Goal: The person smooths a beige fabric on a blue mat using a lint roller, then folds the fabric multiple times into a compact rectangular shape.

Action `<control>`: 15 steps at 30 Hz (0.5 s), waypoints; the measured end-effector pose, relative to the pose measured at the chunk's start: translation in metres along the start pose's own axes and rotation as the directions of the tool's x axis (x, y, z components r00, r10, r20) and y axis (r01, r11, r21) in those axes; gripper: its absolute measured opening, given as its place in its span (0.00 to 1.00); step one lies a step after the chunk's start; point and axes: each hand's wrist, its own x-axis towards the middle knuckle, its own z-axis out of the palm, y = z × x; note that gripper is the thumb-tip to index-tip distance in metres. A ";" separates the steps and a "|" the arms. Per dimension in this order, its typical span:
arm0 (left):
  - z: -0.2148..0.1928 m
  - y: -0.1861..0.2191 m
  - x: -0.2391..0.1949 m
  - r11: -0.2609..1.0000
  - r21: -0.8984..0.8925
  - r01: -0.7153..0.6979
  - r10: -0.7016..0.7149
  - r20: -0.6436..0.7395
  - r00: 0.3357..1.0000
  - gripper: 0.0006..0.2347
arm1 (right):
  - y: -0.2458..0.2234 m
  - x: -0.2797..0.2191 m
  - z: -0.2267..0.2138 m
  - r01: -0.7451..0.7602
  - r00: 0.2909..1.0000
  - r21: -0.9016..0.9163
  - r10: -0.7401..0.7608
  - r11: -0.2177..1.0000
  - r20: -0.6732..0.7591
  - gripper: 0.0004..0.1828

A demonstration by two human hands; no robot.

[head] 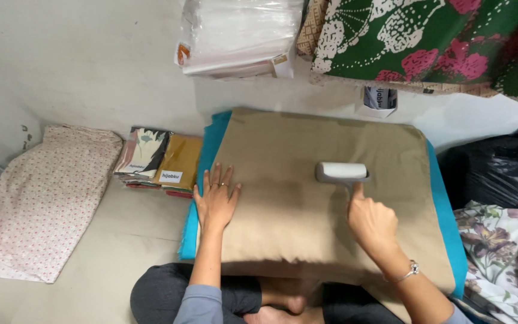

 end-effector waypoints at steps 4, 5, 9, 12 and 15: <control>-0.003 0.002 -0.002 1.000 0.018 0.003 -0.003 -0.002 1.000 0.24 | 0.030 0.078 0.021 -0.065 0.989 -0.035 0.060 0.997 -0.134 0.19; -0.003 0.002 -0.002 1.000 0.012 0.008 -0.008 0.005 1.000 0.24 | 0.042 0.116 0.040 -0.100 0.975 0.015 0.101 0.995 -0.199 0.17; -0.002 0.001 0.000 1.000 0.002 0.005 -0.005 0.015 1.000 0.25 | 0.077 0.213 0.091 -0.120 0.885 -0.006 0.105 0.993 -0.454 0.27; 0.001 -0.001 0.001 1.000 0.011 0.011 -0.011 0.027 1.000 0.25 | 0.071 0.153 0.083 -0.134 0.918 0.053 0.144 0.990 -0.371 0.24; -0.001 0.001 0.000 1.000 0.015 0.010 -0.010 0.013 1.000 0.25 | 0.049 0.031 0.032 -0.157 0.973 0.018 0.158 0.987 -0.170 0.24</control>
